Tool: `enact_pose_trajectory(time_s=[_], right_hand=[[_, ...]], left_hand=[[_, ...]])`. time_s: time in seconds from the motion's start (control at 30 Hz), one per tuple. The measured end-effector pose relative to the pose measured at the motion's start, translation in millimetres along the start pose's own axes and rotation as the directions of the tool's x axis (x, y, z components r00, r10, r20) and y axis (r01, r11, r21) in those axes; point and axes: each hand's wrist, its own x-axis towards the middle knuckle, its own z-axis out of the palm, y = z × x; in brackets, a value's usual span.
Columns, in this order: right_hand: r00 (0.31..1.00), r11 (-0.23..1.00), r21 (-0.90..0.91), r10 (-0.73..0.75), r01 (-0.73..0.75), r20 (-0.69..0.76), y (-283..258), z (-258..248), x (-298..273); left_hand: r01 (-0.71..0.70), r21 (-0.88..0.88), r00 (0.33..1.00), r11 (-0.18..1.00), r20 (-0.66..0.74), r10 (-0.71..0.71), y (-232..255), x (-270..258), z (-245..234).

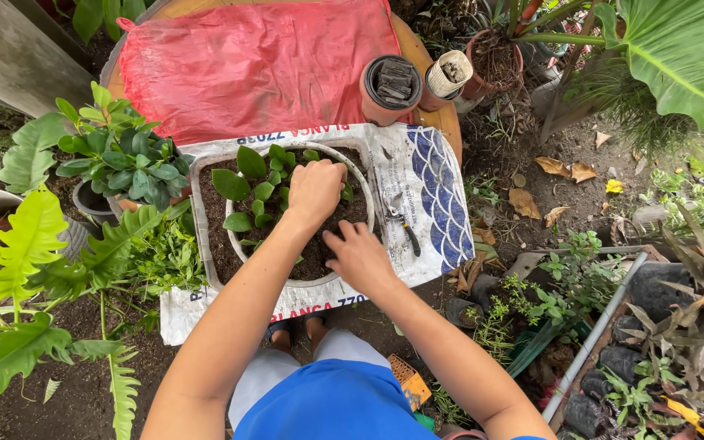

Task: The person trims the leaves of small plants in a white pot using pruning shears. They hold the leaves with one hand and cut them with the shears in the other hand, then place the shears down and continue adjusting the plants by hand.

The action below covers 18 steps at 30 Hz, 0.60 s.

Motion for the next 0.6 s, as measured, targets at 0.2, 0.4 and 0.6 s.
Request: enact_pose_trajectory(time_s=[0.2, 0.4, 0.6], right_hand=[[0.975, 0.997, -0.034, 0.081, -0.076, 0.207, 18.0, 33.8, -7.9], [0.966, 0.92, 0.321, 0.166, -0.223, 0.198, 67.0, 41.6, 8.4], [0.898, 0.777, 0.455, 0.407, -0.436, 0.166, 94.1, -25.3, 43.3]], left_hand=[[0.024, 0.0, 0.999, 1.0, 0.048, -0.024, 4.6, -3.7, -3.8], [0.033, -0.017, 0.999, 0.999, 0.02, -0.033, 1.9, -6.9, -2.3], [0.07, -0.035, 0.997, 0.997, 0.043, -0.069, 1.0, -6.7, -7.0]])
